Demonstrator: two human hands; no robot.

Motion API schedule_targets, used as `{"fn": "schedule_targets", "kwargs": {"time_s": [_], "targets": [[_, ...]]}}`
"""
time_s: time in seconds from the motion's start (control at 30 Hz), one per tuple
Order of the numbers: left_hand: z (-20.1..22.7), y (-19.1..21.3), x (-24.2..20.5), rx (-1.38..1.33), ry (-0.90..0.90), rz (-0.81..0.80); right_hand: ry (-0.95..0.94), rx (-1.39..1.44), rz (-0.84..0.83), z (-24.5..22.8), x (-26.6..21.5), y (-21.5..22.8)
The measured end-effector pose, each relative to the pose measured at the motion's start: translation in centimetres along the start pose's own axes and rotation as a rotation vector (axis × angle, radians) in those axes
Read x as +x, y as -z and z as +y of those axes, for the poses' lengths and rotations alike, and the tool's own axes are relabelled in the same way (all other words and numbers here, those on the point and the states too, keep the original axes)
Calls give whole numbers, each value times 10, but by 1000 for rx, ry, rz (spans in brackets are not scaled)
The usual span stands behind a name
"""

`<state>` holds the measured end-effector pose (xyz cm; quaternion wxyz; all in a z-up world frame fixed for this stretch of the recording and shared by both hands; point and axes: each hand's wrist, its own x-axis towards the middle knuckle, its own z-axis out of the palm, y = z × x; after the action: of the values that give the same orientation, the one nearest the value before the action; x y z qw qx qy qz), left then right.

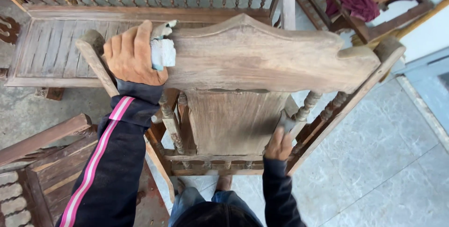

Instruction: Wiping down ornate wooden furniture with a cloth.

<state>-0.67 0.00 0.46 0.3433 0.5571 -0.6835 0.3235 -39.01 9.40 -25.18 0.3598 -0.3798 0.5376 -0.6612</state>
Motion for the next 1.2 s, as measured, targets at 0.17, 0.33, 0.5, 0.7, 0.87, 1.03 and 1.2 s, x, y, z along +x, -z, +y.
{"fn": "schedule_targets", "kwargs": {"time_s": [0.17, 0.33, 0.5, 0.7, 0.87, 1.03, 1.2], "targets": [[0, 0, 1, -39, -1, -10, -155, -161, -60, 21, 6, 24], [4, 3, 7, -48, -7, -48, 46, -485, -46, -40, 27, -4], [4, 5, 9, -37, -12, -36, 73, -334, -58, 62, -26, 43], [1, 9, 4, -28, 1, -61, 102, -672, -176, -114, 30, -26], [5, 9, 6, -42, 25, -69, 703, -1004, -439, -105, 54, 2], [0, 1, 7, -61, -14, -25, 558, -782, -551, -99, 67, 7], [3, 9, 3, -22, 11, -123, 549, -752, -575, -97, 75, 10]]}}
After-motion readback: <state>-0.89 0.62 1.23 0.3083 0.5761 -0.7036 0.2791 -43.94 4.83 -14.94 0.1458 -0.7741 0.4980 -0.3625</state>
